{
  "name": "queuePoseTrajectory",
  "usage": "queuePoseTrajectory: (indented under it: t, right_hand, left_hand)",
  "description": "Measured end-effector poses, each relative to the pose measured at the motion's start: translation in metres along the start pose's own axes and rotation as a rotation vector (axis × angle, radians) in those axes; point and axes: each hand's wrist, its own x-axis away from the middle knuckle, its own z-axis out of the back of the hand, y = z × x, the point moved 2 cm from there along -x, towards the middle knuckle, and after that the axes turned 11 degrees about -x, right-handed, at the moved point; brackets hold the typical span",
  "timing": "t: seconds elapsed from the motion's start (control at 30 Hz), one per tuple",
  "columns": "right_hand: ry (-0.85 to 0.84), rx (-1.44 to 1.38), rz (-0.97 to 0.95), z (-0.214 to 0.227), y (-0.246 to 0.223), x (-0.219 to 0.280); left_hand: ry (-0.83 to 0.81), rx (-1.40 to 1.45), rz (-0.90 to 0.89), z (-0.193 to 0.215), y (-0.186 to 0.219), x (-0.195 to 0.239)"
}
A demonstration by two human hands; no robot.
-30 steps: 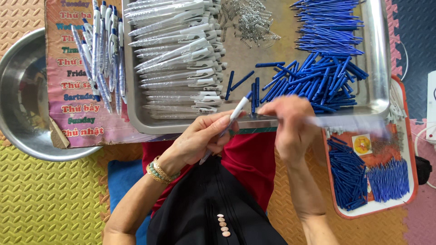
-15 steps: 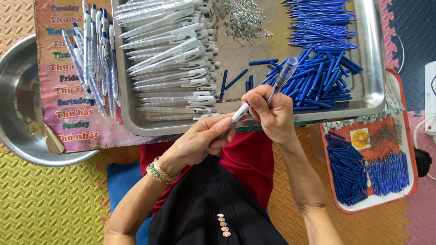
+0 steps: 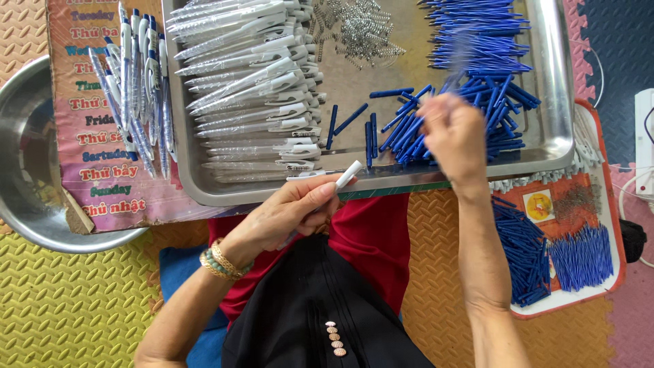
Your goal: The person assembles blue ballpoint pens by hand. They pick up a clear pen body, insert a blue ink cartridge, and attach a metal clip before placing the finished pen into a metal bowl.
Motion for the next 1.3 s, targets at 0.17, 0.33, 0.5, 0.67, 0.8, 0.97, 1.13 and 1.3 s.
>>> queuePoseTrajectory:
  t: [0.17, 0.33, 0.5, 0.67, 0.8, 0.97, 1.13, 1.3]
  right_hand:
    - [-0.207, 0.4, -0.033, -0.006, 0.018, 0.001]
    - [-0.224, -0.329, -0.224, -0.024, -0.02, 0.025]
    - [-0.334, -0.729, -0.436, -0.046, 0.007, 0.018]
    - [-0.291, -0.894, -0.499, -0.041, 0.031, 0.004]
    - [-0.279, -0.856, -0.514, -0.031, 0.009, -0.001]
    - [-0.313, -0.824, -0.417, -0.005, 0.012, -0.017]
    - [-0.26, -0.577, -0.359, 0.024, 0.019, -0.05]
    - [-0.168, -0.406, -0.309, 0.043, 0.038, -0.077]
  left_hand:
    - [-0.02, -0.428, -0.042, 0.011, 0.051, -0.004]
    - [0.098, -1.292, -0.417, 0.018, 0.089, -0.033]
    - [0.212, -1.886, -0.408, 0.005, 0.092, -0.081]
    - [0.27, -2.25, -0.43, -0.027, 0.127, -0.099]
    - [0.157, -2.488, -0.257, -0.037, 0.154, -0.096]
    - [0.154, -2.108, -0.381, -0.005, 0.175, -0.085]
    - [0.088, -1.891, -0.314, 0.026, 0.18, -0.109]
    - [0.124, -1.911, -0.422, 0.068, 0.183, -0.14]
